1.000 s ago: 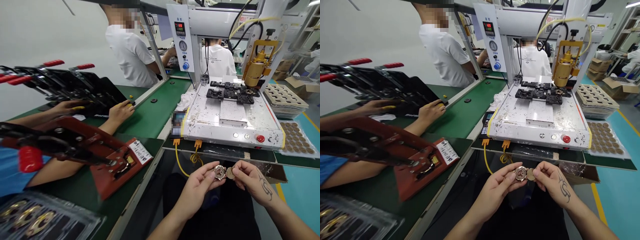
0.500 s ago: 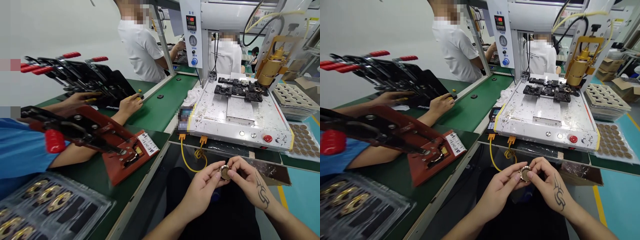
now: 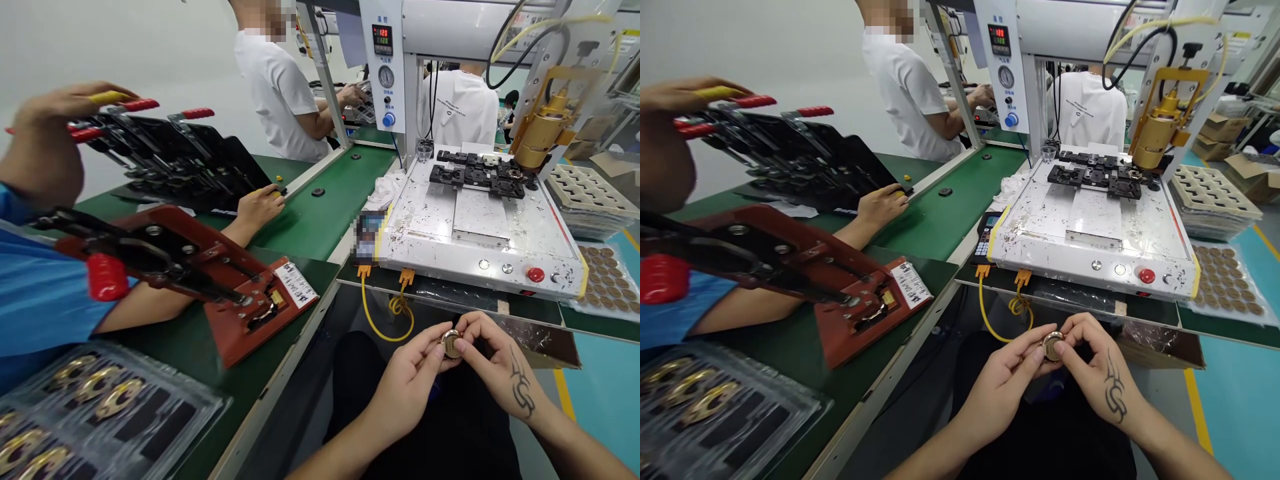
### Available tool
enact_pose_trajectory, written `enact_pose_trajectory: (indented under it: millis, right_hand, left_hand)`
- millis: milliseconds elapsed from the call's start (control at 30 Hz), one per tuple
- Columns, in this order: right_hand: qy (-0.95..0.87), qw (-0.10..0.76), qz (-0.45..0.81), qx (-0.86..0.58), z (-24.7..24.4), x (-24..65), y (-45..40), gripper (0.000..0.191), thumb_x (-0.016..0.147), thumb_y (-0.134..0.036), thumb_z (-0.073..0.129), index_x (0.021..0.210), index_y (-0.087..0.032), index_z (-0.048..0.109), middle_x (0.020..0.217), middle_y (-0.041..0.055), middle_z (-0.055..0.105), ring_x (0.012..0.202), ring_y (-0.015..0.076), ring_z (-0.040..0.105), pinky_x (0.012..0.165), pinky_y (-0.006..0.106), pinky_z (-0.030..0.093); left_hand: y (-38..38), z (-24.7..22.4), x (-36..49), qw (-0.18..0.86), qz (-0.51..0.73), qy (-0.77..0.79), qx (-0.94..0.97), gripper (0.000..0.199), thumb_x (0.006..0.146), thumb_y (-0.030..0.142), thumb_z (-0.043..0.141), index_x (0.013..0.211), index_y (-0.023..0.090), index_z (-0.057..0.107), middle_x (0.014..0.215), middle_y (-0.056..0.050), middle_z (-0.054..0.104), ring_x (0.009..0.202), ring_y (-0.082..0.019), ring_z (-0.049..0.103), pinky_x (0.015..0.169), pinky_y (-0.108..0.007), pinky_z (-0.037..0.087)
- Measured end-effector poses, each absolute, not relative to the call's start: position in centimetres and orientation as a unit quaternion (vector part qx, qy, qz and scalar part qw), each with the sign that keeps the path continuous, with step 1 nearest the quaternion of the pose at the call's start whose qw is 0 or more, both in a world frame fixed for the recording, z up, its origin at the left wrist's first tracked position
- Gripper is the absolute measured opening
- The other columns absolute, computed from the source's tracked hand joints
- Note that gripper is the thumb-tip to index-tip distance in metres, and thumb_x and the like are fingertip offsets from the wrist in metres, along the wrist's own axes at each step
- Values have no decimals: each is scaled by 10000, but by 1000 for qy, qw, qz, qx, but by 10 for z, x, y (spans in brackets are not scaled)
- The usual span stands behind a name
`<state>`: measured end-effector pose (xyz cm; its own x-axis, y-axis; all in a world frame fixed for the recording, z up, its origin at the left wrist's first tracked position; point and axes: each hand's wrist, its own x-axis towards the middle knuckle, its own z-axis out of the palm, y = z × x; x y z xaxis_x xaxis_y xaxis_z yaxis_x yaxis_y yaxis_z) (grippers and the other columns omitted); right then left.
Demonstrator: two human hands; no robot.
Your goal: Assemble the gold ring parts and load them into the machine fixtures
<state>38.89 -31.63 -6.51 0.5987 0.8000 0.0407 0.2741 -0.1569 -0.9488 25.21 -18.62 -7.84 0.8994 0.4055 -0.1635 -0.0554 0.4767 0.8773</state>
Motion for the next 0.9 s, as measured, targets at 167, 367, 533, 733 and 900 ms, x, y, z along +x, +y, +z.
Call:
enact_pose_trajectory:
  millis: [167,367,533,733,900]
  right_hand:
    - [-413,522,190,-722,-67,386,-314,215,1018,-317,639,824,-244,582,1052,55,641,966,224,635,841,343,525]
    - [-446,472,128,-750,-81,390,-316,103,1002,-297,667,989,-259,572,993,47,602,873,221,591,770,346,523]
    - [-531,458,172,-692,-80,395,-310,151,1067,-305,551,1125,-271,686,1119,97,672,1013,260,632,894,400,545]
    - [-334,587,340,-654,-83,391,-289,333,954,-551,724,911,-228,655,747,-9,623,632,153,554,573,272,468]
    - [-319,614,383,-612,-92,383,-280,367,920,-554,769,1047,-223,674,804,-1,660,623,147,591,532,257,500]
  left_hand:
    - [-190,-83,252,817,146,183,527,492,952,430,762,1366,170,704,1281,-153,776,1204,-343,738,1096,-510,593]
    - [-189,-87,250,744,172,190,617,407,999,372,675,1355,176,698,1270,-153,782,1145,-309,767,1056,-447,609]
    - [-167,-76,248,673,120,148,714,513,1032,299,588,1536,223,526,1265,-129,777,1178,-280,741,1081,-442,564]
    - [-155,-71,248,753,160,213,602,452,908,347,785,1307,191,639,1181,-111,749,1042,-237,752,957,-365,614]
    - [-158,-65,237,736,171,245,607,266,923,408,757,984,153,716,838,-54,732,766,-183,709,712,-291,596]
